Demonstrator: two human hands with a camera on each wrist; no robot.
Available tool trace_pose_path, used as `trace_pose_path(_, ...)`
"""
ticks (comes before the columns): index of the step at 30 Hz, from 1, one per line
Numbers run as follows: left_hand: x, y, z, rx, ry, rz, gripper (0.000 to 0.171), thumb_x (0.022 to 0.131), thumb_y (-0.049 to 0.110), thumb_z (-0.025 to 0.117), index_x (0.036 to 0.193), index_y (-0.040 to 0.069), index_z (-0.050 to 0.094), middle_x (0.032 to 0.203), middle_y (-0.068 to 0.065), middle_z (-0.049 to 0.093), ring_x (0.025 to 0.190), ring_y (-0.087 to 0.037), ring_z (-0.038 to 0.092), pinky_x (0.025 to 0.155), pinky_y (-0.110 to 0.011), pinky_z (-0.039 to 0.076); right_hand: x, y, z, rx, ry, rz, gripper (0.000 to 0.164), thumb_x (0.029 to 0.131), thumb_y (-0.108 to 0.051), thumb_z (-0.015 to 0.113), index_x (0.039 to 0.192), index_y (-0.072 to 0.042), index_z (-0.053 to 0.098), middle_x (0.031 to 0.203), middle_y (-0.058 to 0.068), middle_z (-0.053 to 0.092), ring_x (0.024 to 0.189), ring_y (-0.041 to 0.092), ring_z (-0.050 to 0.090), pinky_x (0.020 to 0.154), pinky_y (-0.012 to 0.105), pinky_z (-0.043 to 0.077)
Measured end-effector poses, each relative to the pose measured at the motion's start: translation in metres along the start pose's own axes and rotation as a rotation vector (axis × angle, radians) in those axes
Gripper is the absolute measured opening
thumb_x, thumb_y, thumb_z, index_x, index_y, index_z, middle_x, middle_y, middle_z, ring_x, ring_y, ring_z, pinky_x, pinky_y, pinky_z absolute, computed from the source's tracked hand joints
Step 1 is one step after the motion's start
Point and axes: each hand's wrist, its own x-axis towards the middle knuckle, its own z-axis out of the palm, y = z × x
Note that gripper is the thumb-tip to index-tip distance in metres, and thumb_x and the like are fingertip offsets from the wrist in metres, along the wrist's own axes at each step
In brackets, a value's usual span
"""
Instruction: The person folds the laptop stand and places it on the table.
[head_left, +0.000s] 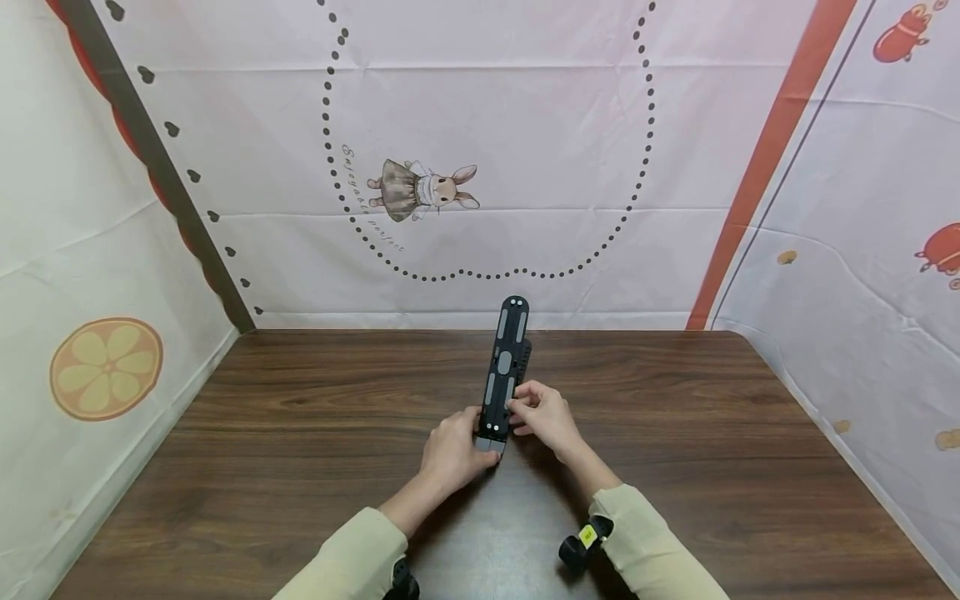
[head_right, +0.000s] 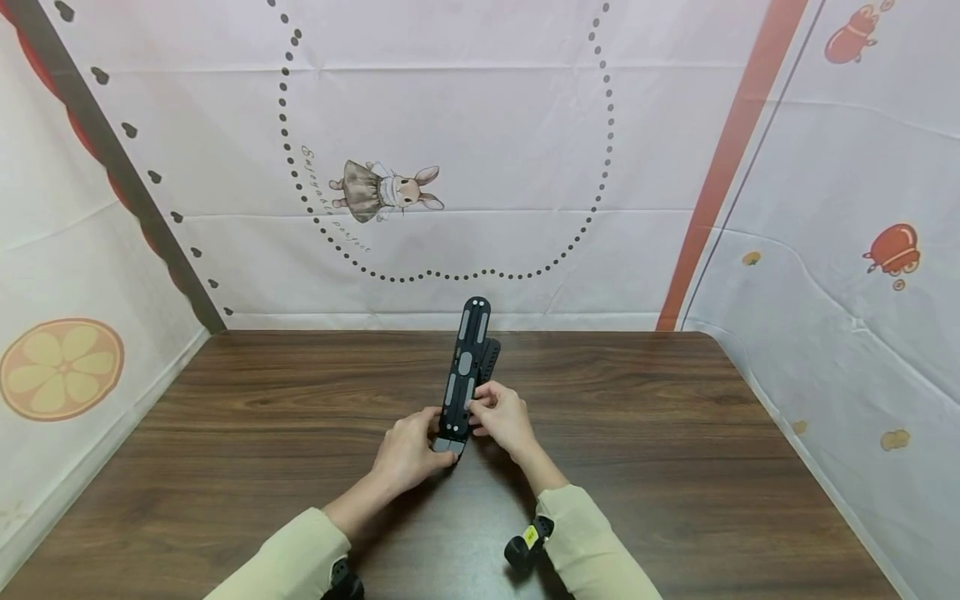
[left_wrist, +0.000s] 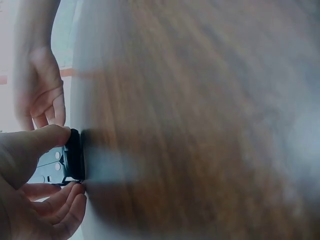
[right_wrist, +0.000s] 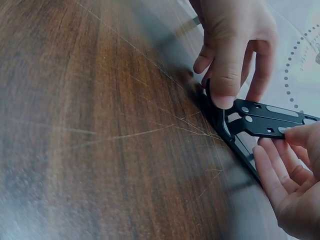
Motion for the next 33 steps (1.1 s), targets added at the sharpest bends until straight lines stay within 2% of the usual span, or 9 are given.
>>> trace_pose_path(6,0.001,-0.003,-0.003,-0.007,-0.014,-0.003,0.063,0.062,0.028,0.082,0.117,0.007,0.059,0.085,-0.003,0.066,0.072,-0.016,0.061,0.059,-0.032,0.048,0.001,0.0,0.001,0.021,-0.015,0.0,0.012,0.087,-0.005,0.061,0.097,0.0,0.059,0.086,0.011,0.066,0.072,0.02,0.066,0.064,0.039,0.055)
trace_pose_path(12,0.002,-0.007,-0.007,-0.029,-0.041,0.01,0.062,0.063,0.024,0.081,0.118,0.005,0.059,0.084,-0.003,0.065,0.066,-0.011,0.055,0.057,-0.029,0.045,0.0,0.0,0.003,0.021,-0.026,-0.007,0.012,0.087,-0.006,0.06,0.097,0.0,0.058,0.088,0.012,0.066,0.073,0.022,0.067,0.063,0.038,0.056)
trace_pose_path(18,0.003,-0.013,-0.012,-0.026,-0.062,0.026,0.06,0.066,0.022,0.081,0.118,0.004,0.059,0.089,-0.006,0.066,0.075,-0.016,0.061,0.063,-0.032,0.05,-0.001,-0.003,0.008,0.014,-0.028,-0.006,0.01,0.088,-0.005,0.059,0.096,0.0,0.056,0.087,0.011,0.066,0.076,0.027,0.067,0.062,0.037,0.056)
trace_pose_path(25,0.002,-0.023,-0.017,-0.02,-0.062,0.076,0.058,0.066,0.019,0.078,0.119,0.005,0.059,0.094,-0.01,0.068,0.08,-0.019,0.063,0.066,-0.034,0.051,-0.003,-0.006,0.013,0.007,-0.045,-0.015,0.011,0.089,-0.005,0.058,0.096,0.001,0.054,0.088,0.013,0.066,0.078,0.03,0.067,0.062,0.039,0.055)
trace_pose_path(33,0.006,-0.03,-0.02,-0.052,-0.095,0.075,0.059,0.065,0.015,0.076,0.121,0.007,0.058,0.095,-0.009,0.067,0.077,-0.015,0.06,0.065,-0.031,0.049,0.0,-0.003,0.01,-0.075,-0.056,-0.046,0.01,0.09,-0.01,0.058,0.096,-0.001,0.057,0.086,0.012,0.067,0.076,0.027,0.068,0.06,0.035,0.055)
